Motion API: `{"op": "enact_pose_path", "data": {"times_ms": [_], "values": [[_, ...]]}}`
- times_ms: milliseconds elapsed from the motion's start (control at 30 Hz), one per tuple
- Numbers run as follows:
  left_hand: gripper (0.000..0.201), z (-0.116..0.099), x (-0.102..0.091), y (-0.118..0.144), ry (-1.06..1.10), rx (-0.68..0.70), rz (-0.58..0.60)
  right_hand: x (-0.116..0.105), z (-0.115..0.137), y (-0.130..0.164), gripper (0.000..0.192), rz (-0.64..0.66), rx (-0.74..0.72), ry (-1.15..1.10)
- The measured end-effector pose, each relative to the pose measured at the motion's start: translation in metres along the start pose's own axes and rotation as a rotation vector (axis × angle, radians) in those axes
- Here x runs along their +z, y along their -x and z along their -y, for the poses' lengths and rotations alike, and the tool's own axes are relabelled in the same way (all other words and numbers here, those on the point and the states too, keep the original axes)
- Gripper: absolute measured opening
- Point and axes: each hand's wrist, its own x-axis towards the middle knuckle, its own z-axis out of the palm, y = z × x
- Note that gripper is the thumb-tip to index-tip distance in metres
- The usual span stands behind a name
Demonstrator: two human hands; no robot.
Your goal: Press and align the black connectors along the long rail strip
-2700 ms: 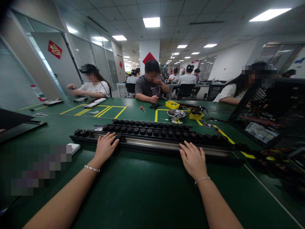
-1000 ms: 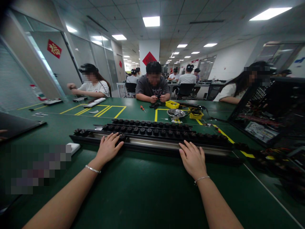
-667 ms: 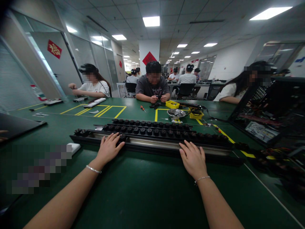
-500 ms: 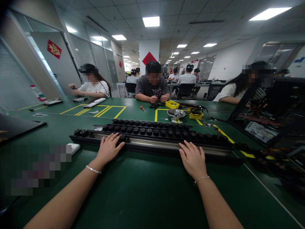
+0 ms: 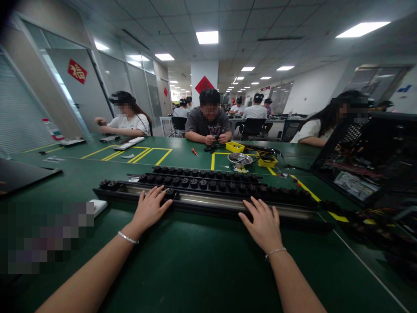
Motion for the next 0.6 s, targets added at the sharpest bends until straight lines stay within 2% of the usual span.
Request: {"op": "enact_pose_path", "data": {"times_ms": [600], "values": [[0.054, -0.012, 0.001, 0.0, 0.01, 0.037, -0.028, -0.001, 0.007, 0.003, 0.055, -0.01, 0.028, 0.015]]}}
